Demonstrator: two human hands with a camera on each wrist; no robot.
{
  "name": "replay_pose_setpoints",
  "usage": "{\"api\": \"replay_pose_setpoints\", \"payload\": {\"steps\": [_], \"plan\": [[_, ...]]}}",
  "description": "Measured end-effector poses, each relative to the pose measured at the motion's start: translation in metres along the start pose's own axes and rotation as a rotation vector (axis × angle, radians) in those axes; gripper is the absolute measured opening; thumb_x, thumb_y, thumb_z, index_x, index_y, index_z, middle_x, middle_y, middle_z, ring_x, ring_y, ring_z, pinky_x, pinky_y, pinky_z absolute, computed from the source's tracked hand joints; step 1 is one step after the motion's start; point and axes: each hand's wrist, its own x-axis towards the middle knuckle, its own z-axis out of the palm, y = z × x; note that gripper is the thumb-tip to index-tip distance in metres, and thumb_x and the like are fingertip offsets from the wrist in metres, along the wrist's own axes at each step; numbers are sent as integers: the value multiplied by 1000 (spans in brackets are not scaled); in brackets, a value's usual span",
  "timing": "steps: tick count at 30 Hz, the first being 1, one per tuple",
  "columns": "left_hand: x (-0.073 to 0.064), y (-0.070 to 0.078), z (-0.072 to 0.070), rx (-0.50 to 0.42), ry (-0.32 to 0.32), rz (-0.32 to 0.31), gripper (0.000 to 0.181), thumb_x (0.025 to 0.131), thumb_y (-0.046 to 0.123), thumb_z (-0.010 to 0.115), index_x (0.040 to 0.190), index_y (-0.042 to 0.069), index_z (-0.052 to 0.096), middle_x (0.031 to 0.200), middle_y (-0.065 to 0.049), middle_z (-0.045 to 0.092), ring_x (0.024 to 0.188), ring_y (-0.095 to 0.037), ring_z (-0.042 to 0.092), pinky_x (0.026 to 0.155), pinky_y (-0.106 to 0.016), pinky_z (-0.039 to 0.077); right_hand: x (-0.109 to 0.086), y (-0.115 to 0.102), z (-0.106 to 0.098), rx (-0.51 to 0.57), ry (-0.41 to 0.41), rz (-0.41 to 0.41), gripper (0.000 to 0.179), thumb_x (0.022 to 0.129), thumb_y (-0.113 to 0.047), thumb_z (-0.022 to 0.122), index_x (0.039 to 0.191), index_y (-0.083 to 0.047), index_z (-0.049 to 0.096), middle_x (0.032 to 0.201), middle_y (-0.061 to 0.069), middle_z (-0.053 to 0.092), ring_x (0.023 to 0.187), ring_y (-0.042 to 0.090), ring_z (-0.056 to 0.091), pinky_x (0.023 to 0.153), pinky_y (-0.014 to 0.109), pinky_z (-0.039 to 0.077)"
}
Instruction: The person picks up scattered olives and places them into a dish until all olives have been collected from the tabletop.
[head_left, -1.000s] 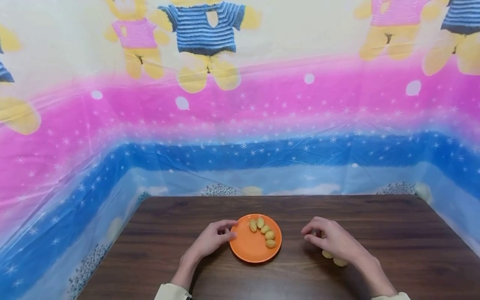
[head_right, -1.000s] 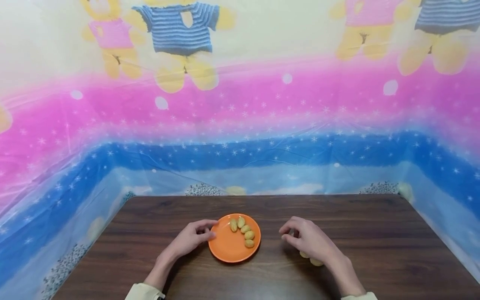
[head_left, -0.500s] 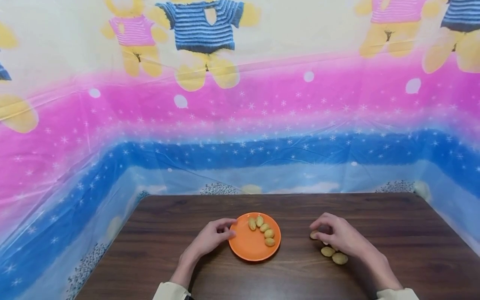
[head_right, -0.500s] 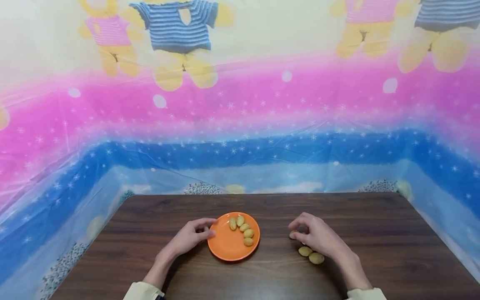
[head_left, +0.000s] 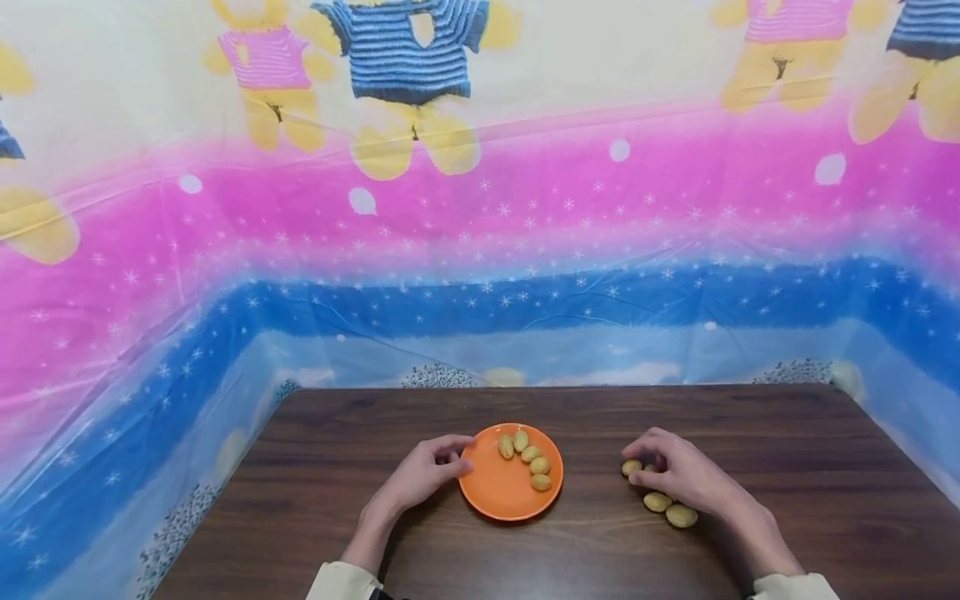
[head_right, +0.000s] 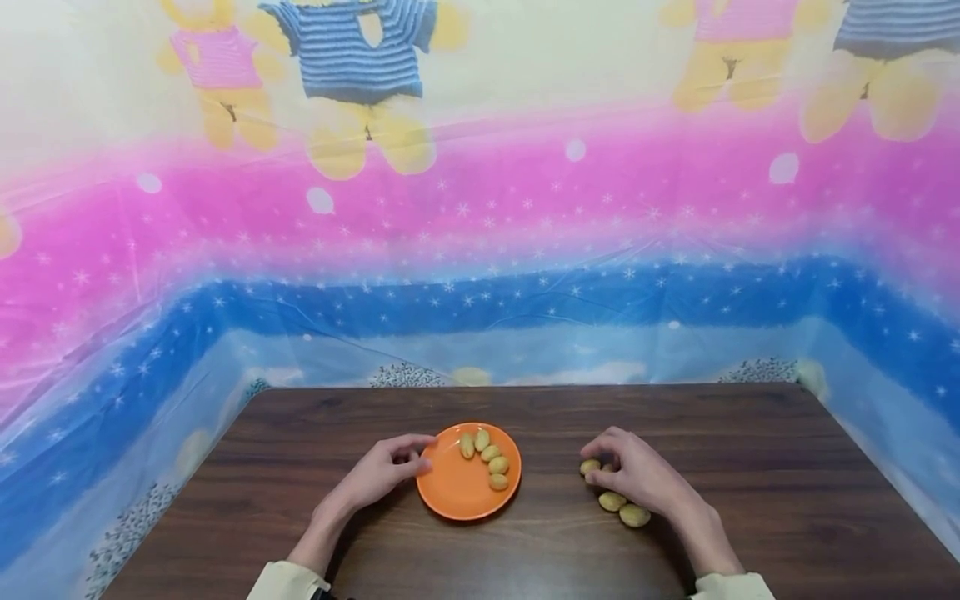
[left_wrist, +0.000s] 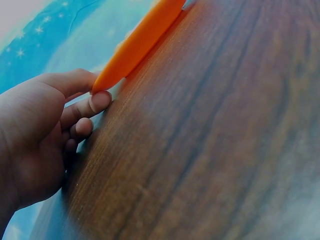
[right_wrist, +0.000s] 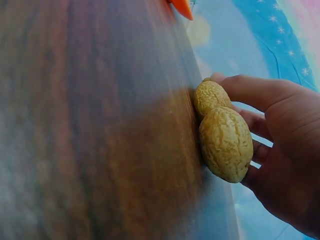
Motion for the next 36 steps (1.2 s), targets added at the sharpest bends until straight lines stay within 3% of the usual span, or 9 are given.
{"api": "replay_pose_setpoints", "payload": {"steps": [17,36], "plan": [[-2,-2,-3,7,7,22,40,96,34,66,134,21,62,87,-1,61,78,-18,54,68,-28,42,6,-6,3,-64,3,18,19,88,-19,75,106,-23,73,100,-9,61,75,9,47,64,25,39],[0,0,0,0,-2,23,40,96,33,66,134,20,62,86,-1,61,77,-17,54,68,-27,42,2,-25,-4,-7,-9,-3,20,91,-28,72,110,-22,72,101,-8,60,73,7,48,61,25,42]]}}
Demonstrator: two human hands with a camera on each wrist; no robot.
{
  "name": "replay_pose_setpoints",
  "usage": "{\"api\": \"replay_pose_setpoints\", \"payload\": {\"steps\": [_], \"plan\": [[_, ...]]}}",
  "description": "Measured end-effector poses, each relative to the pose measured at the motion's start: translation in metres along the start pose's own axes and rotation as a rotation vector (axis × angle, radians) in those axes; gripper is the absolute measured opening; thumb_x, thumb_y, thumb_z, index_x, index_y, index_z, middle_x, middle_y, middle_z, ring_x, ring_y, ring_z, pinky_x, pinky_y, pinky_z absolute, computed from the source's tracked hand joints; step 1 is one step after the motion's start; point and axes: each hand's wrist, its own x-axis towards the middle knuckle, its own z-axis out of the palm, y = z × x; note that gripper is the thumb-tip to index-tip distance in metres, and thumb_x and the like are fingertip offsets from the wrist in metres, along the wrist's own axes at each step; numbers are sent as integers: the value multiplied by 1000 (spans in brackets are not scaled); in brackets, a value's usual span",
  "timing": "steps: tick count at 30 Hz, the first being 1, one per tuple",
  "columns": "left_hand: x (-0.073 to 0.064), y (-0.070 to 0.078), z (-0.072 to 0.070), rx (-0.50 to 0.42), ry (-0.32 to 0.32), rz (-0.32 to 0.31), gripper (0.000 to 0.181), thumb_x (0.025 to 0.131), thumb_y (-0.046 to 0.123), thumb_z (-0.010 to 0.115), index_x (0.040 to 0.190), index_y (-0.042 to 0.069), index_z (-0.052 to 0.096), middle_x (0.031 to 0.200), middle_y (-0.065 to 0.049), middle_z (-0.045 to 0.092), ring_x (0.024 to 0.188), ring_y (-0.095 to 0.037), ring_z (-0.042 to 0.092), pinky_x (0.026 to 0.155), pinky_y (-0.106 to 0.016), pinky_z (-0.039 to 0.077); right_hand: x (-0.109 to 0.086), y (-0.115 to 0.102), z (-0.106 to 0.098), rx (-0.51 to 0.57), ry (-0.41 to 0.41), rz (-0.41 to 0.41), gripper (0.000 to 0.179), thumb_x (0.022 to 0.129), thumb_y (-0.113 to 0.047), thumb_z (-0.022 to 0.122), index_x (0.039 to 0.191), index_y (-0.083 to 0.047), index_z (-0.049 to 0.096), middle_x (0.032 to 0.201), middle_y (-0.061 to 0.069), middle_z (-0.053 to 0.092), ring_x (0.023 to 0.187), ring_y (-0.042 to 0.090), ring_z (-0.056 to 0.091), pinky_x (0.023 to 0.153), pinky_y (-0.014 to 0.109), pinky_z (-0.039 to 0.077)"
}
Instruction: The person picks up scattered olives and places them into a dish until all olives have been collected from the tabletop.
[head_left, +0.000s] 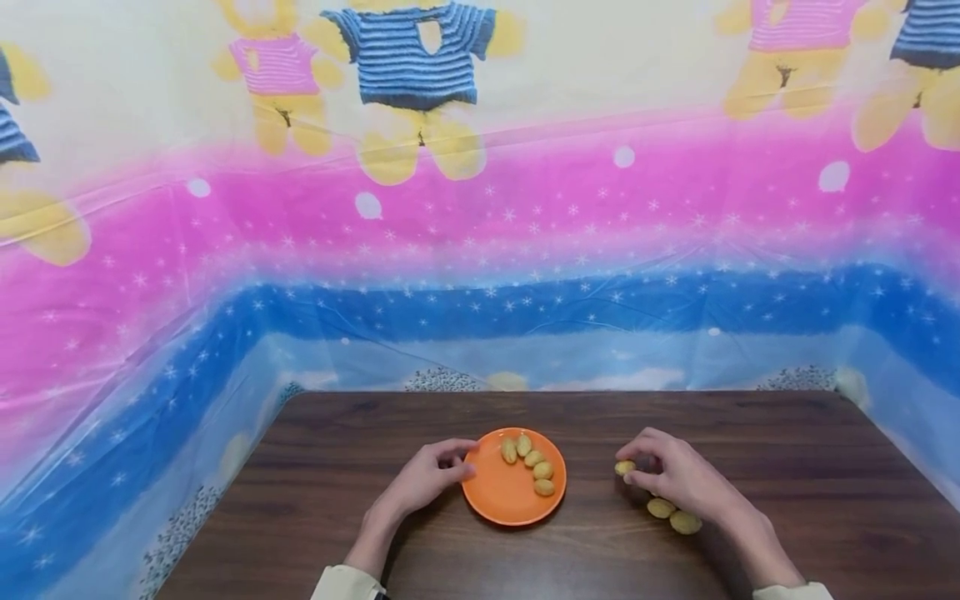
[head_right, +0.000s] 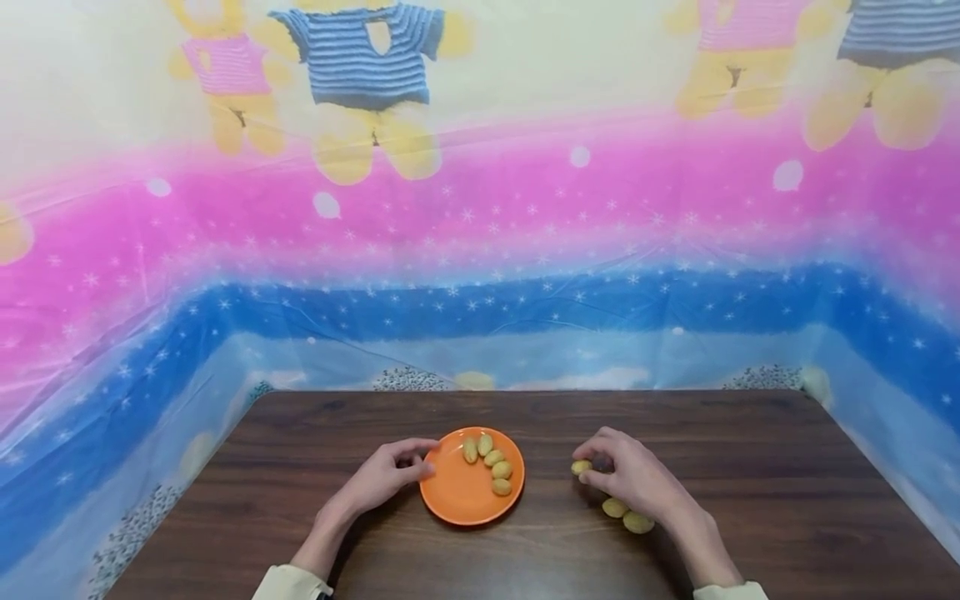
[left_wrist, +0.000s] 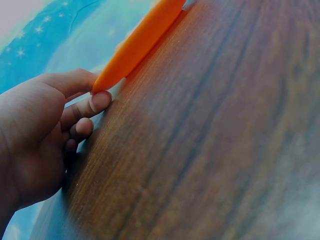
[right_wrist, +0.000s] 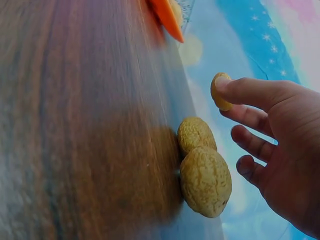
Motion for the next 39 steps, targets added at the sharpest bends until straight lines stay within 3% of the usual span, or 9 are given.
{"api": "replay_pose_setpoints", "payload": {"steps": [9,39], "plan": [[0,-1,0,0,7,11,40,95,33,66,134,20,63,86,0,61,77,-16,54,68,-27,42,3,-10,1,6,5,-33,20,91,-27,72,111,-21,72,101,-8,61,72,6,49,61,25,43],[0,-3,0,11,9,15,39,96,33,66,133,21,63,87,-1,62,79,-16,55,69,-27,43,48,-76,33,-12,-40,-160,17,91,-26,73,109,-24,74,99,-15,59,80,8,53,67,24,47]]}}
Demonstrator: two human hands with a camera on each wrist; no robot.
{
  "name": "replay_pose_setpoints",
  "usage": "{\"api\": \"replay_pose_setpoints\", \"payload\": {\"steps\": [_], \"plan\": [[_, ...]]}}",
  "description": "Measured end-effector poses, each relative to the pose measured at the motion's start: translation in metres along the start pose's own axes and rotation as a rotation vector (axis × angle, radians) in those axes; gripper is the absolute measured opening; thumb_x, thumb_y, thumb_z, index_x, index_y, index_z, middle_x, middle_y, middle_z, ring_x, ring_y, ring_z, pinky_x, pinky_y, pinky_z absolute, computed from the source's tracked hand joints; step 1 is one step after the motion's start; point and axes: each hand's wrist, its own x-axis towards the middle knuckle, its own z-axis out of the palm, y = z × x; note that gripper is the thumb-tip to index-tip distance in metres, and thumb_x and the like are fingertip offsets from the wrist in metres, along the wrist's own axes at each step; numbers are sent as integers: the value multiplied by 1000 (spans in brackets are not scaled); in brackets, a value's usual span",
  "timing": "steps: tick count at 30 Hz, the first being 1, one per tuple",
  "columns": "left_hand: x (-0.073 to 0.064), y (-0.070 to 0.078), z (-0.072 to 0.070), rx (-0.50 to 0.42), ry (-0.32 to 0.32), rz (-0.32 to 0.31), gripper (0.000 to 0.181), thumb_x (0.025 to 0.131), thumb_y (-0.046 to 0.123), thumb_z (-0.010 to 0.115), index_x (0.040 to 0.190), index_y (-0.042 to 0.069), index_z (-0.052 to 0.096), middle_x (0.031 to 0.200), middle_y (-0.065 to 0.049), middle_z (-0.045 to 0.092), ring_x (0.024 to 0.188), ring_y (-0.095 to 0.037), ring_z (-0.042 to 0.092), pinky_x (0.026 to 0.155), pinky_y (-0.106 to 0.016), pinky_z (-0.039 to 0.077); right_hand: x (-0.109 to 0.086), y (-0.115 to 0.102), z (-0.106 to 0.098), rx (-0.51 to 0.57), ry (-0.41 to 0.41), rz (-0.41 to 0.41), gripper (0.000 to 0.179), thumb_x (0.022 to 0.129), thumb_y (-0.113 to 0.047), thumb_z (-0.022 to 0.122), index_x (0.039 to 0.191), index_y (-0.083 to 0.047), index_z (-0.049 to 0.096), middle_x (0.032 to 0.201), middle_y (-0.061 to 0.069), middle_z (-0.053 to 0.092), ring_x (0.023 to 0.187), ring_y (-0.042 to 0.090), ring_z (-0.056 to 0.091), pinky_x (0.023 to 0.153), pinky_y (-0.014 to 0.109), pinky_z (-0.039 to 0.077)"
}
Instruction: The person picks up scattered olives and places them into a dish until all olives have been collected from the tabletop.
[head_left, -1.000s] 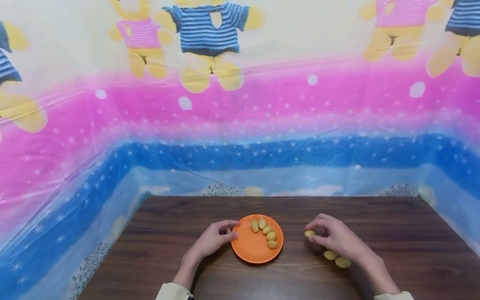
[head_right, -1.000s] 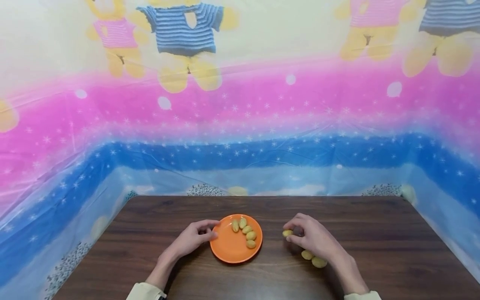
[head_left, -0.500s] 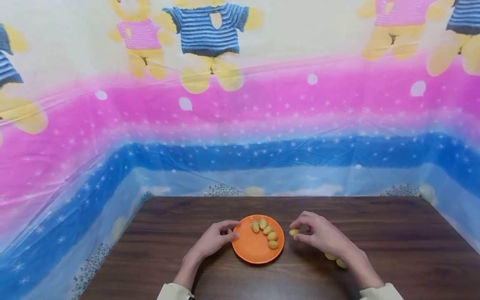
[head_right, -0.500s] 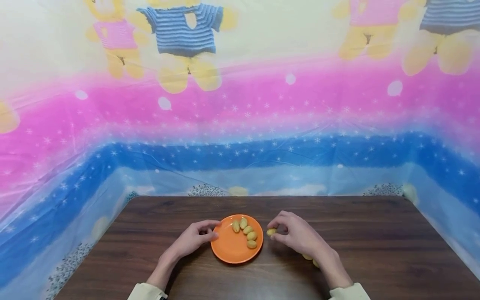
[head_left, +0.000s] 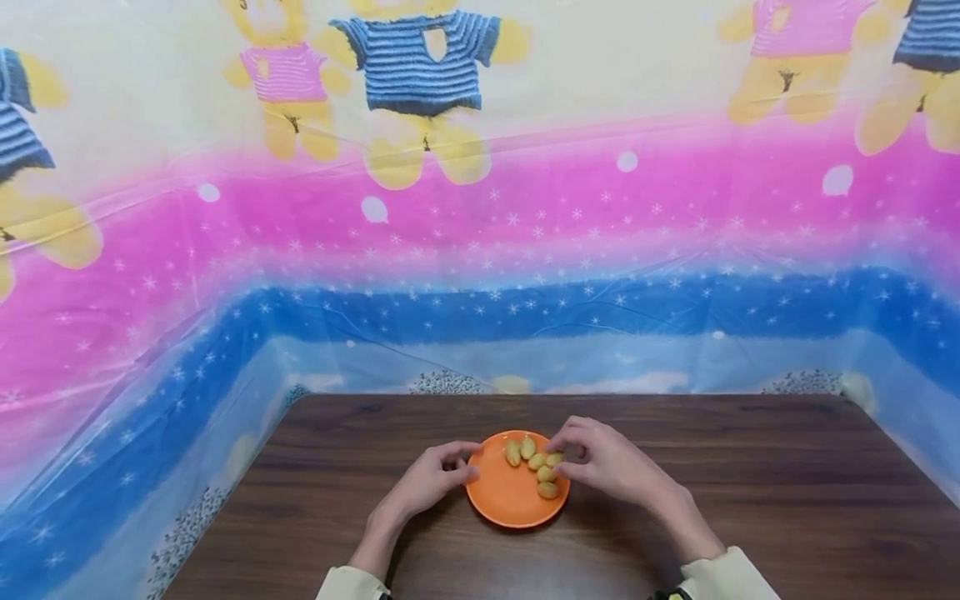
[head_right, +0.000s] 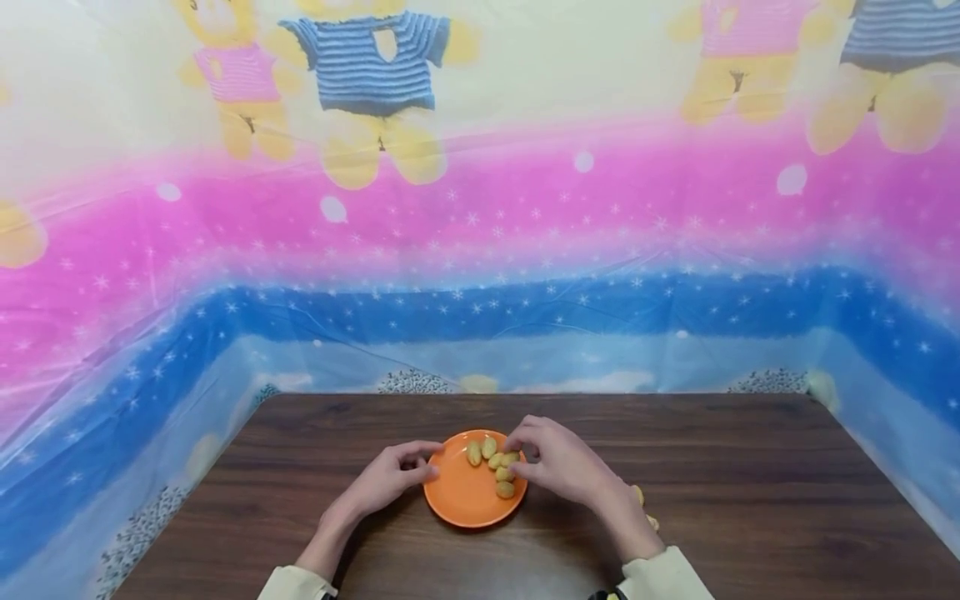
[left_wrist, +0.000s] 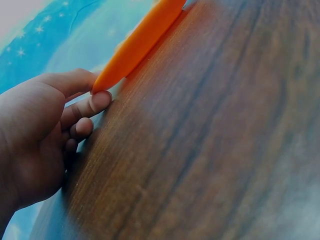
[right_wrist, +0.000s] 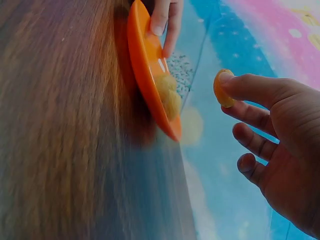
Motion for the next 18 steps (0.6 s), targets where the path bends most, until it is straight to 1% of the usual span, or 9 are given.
{"api": "replay_pose_setpoints", "payload": {"steps": [6,9,11,14,18], "plan": [[0,1,1,-3,-1,-13,39,96,34,66,133,21,63,87,-1,62,79,-17,55,70,-28,43,14,-5,6,18,-43,-19,16,92,-25,72,107,-24,74,102,-13,59,90,17,58,75,27,50],[1,2,1,0,0,-14,39,96,34,66,132,22,63,87,0,62,79,-17,55,70,-29,43,20,-8,8,22,-66,-10,16,92,-27,72,108,-24,74,104,-13,60,94,18,58,79,30,50],[1,3,1,2,1,-10,39,96,35,66,132,22,64,86,0,62,79,-17,56,70,-29,43,25,-10,10,22,-72,-13,17,92,-27,72,109,-24,74,104,-12,60,94,17,57,80,31,49],[0,3,0,4,2,-6,38,96,34,66,132,22,64,86,0,62,79,-17,56,70,-28,43,32,-14,12,33,-81,-30,18,92,-28,72,109,-23,74,102,-11,61,89,15,55,77,30,48],[-2,2,0,2,4,-8,39,96,35,65,133,22,63,87,0,62,79,-17,56,70,-28,43,41,-16,18,56,-87,-53,16,91,-29,72,107,-25,74,100,-11,60,86,12,54,75,28,48]]}}
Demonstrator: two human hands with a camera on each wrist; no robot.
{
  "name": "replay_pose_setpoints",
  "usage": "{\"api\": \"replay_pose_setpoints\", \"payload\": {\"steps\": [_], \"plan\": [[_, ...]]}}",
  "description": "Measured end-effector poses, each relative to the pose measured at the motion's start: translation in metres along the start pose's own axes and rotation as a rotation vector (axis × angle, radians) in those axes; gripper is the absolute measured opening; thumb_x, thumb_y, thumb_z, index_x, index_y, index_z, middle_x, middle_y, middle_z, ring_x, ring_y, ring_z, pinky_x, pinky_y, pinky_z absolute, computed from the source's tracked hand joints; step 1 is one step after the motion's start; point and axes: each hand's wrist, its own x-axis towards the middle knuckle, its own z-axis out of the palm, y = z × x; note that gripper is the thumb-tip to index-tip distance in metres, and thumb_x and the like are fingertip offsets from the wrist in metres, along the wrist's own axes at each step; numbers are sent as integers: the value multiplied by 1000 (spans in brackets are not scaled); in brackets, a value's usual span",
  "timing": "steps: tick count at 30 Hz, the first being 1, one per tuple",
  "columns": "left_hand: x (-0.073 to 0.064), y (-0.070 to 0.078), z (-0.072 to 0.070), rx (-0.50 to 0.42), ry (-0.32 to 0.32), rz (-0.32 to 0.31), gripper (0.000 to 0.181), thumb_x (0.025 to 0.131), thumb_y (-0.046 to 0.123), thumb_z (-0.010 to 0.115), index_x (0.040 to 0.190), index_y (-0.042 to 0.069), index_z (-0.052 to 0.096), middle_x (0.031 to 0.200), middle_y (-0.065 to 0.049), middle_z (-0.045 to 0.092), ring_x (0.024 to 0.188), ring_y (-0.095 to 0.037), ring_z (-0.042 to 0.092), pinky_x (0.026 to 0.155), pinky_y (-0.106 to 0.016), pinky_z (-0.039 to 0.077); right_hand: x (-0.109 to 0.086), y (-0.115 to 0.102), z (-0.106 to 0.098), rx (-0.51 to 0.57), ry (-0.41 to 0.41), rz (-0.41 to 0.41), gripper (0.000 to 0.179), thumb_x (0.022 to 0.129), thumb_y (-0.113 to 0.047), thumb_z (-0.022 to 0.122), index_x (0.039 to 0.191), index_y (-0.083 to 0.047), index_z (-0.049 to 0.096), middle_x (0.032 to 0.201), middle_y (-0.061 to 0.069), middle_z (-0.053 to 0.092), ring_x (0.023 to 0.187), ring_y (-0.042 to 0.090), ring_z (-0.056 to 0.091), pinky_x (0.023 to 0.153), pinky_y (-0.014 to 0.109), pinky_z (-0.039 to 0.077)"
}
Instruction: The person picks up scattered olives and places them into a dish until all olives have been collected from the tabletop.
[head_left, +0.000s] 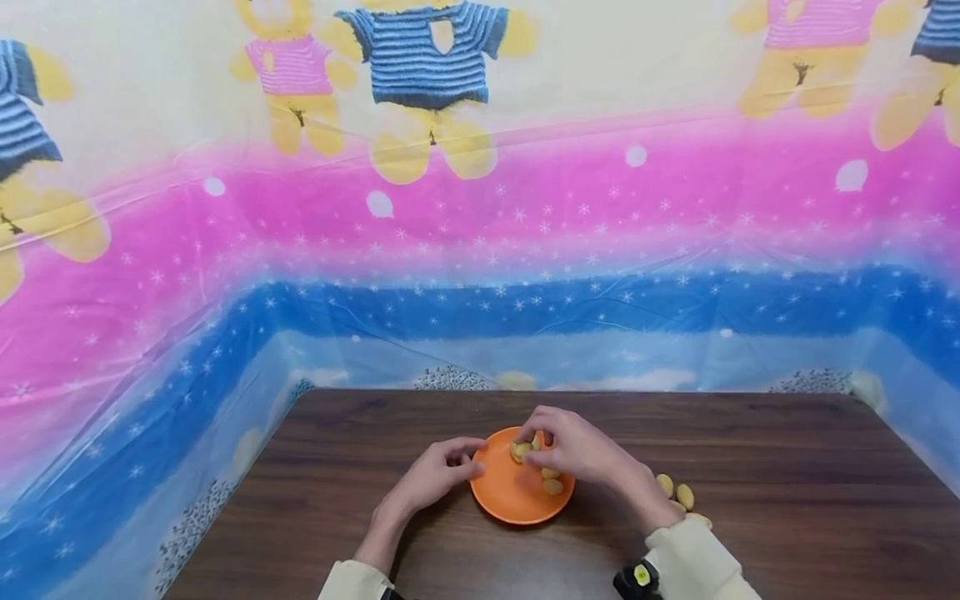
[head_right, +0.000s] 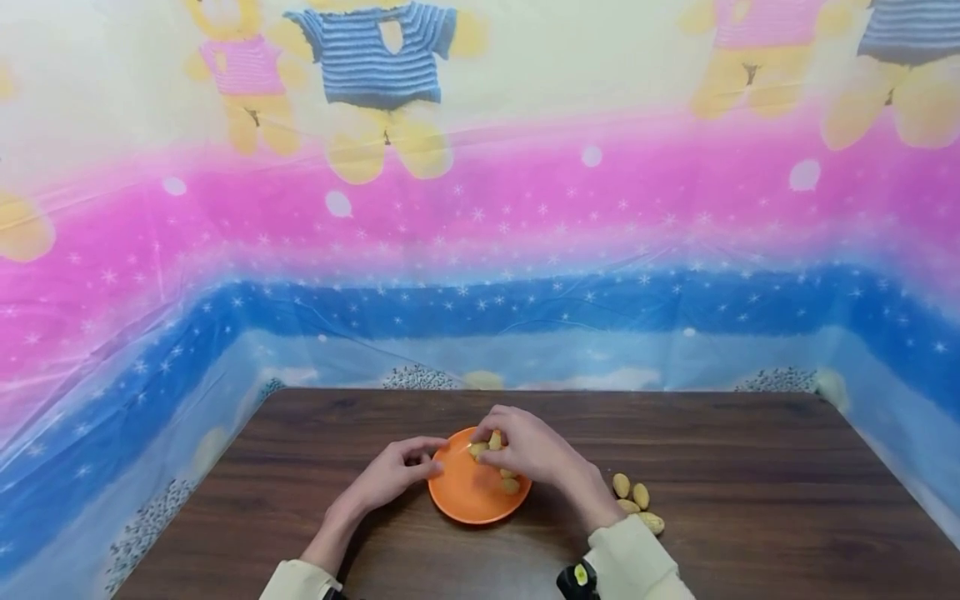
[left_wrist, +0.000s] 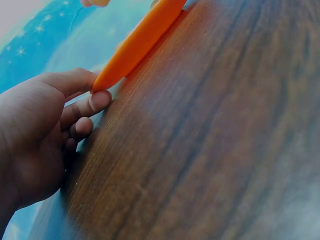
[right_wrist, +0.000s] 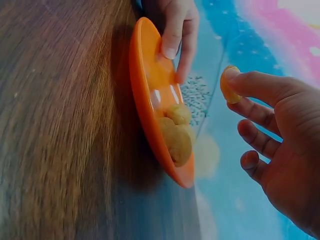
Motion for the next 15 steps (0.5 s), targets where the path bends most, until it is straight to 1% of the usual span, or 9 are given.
{"api": "replay_pose_setpoints", "payload": {"steps": [3,6,10,15], "plan": [[0,-1,-1,-1,3,-3,40,96,36,65,133,22,63,87,-1,62,79,-18,56,70,-29,43,7,1,5,12,-9,-5,15,91,-29,73,106,-25,74,101,-11,61,86,12,55,77,29,49],[0,-2,0,-7,-5,-2,39,96,35,65,133,21,63,87,0,62,79,-17,56,70,-28,43,12,3,11,-1,-13,-1,14,91,-28,74,104,-26,75,102,-11,61,90,14,54,80,30,49],[0,-3,0,-8,-13,10,39,97,34,64,133,21,63,87,0,63,78,-17,56,70,-27,43,18,4,17,-30,1,11,13,88,-29,76,102,-28,75,101,-11,63,93,16,49,79,31,46],[-1,-1,0,5,-2,18,38,97,33,64,133,20,63,86,0,63,77,-16,56,69,-26,43,25,6,23,-20,-1,19,13,88,-31,76,101,-30,75,101,-12,63,93,16,45,77,31,43]]}}
